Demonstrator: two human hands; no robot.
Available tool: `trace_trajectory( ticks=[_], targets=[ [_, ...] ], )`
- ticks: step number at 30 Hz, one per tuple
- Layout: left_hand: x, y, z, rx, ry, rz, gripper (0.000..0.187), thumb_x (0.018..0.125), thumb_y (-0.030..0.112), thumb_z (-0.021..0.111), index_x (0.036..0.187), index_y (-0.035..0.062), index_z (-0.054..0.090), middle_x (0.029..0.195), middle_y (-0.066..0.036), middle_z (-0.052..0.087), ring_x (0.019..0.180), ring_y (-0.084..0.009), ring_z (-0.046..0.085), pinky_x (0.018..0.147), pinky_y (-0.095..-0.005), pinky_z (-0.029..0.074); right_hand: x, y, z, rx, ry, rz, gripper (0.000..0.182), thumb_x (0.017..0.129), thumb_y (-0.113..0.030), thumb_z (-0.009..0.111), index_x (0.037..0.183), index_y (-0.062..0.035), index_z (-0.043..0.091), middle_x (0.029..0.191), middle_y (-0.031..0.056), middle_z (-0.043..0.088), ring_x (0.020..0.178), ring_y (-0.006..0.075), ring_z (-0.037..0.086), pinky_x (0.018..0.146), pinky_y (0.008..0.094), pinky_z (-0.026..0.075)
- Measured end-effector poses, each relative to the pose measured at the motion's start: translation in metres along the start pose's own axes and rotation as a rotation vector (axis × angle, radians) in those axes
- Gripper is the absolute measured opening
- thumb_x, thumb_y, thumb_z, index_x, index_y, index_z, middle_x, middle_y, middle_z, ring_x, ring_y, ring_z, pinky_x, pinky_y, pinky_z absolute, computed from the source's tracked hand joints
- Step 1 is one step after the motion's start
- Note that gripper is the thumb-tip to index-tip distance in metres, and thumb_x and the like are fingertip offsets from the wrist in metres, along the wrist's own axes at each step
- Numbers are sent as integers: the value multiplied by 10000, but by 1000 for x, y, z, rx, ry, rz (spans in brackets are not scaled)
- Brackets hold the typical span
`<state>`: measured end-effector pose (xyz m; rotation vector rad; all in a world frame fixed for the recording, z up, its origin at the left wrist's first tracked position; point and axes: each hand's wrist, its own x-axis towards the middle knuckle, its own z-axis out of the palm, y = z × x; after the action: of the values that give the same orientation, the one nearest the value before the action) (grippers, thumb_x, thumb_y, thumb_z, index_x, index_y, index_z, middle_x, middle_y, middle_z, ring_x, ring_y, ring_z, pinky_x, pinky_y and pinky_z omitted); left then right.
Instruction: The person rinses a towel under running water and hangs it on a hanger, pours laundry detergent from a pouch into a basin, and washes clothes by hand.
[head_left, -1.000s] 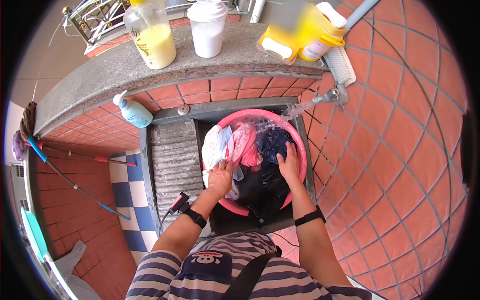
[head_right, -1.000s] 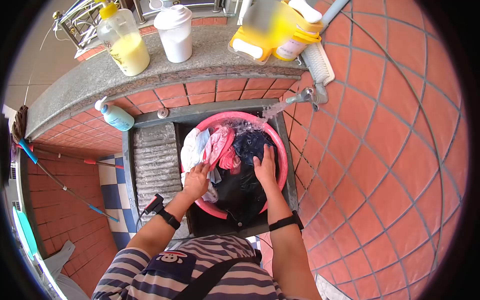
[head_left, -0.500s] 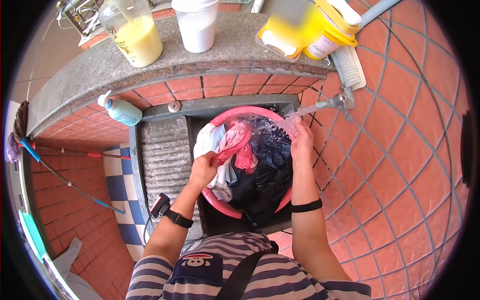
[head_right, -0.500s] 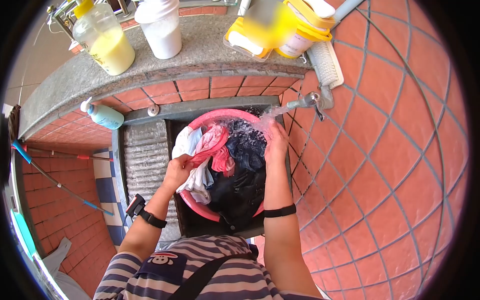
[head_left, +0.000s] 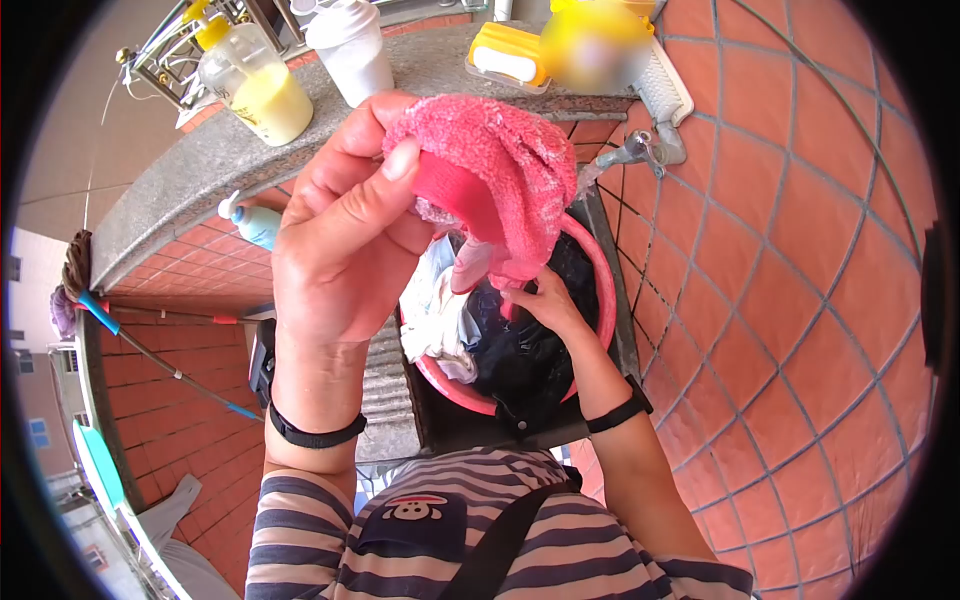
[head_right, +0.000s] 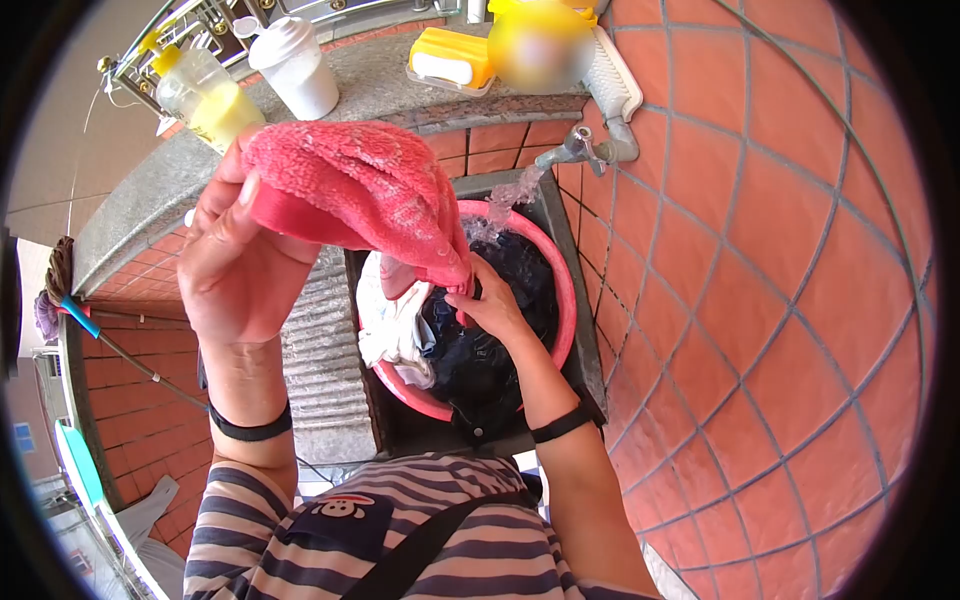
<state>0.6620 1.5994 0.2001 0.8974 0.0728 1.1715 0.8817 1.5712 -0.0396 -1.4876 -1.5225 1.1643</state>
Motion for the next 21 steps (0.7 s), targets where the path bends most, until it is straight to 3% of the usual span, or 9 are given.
trace_trajectory(
  ticks=[2,5,8,10,11,13,17,19,21],
  targets=[
    [-3,14,16,-84,-59,83,422,887,92,474,1283,-39,413,1273,-197,492,1245,-317,423,1051,-500,306,0,-4,0,191,-41,-10,392,784,-10,643,1162,-30,539,909,38,608,828,91,576,740,241,465],
    [-17,26,21,-269,30,199,430,907,136,412,1293,-54,408,1340,-201,439,1280,-342,375,1081,-546,222,-7,-25,-11,649,-31,-9,208,896,-64,549,1099,-32,582,932,-13,604,833,69,563,728,213,455],
    [-33,25,-6,-177,-8,258,426,927,166,383,1289,-57,398,1312,-190,465,1251,-327,410,1076,-503,259,-25,-52,-28,710,108,-128,258,918,-103,530,1152,2,550,1006,22,602,908,96,554,827,250,437],
    [-42,10,-21,-8,142,192,429,946,210,363,1285,-51,384,1254,-185,496,1214,-299,445,1055,-444,308,-42,-84,-43,778,152,-225,307,907,-92,535,1193,18,519,1072,56,592,971,121,548,859,270,430],
    [-54,-2,-29,274,405,114,434,951,239,383,1275,-48,376,1209,-174,508,1149,-264,498,1000,-388,379,-47,-97,-49,802,141,-305,333,900,-88,540,1210,29,503,1104,73,585,997,134,546,869,277,428],
    [-78,-31,-46,500,579,-97,449,858,147,612,1245,14,426,1097,-102,591,975,-148,589,839,-274,478,-56,-122,-57,869,161,-291,351,885,-78,551,1207,50,493,1105,93,588,1004,149,553,886,286,421],
    [-150,-116,-109,804,641,-553,497,785,56,665,1238,17,465,995,-69,617,879,-113,586,799,-263,474,-55,-104,-61,674,154,-240,309,863,-67,569,1142,56,526,1031,86,615,974,139,559,856,284,431],
    [-174,-144,-120,1347,463,-789,676,692,229,762,1264,43,453,1144,-220,555,1041,-315,572,868,-416,463,-49,-53,-54,144,8,22,212,810,-59,600,991,46,566,934,112,634,913,192,592,809,317,455],
    [-187,-173,-115,1816,329,-839,855,641,319,784,1354,102,365,1329,-331,337,1209,-463,390,920,-535,395,-44,-17,-25,-517,74,-24,140,737,-43,609,843,27,552,846,153,630,909,300,587,814,393,446]
  ],
)
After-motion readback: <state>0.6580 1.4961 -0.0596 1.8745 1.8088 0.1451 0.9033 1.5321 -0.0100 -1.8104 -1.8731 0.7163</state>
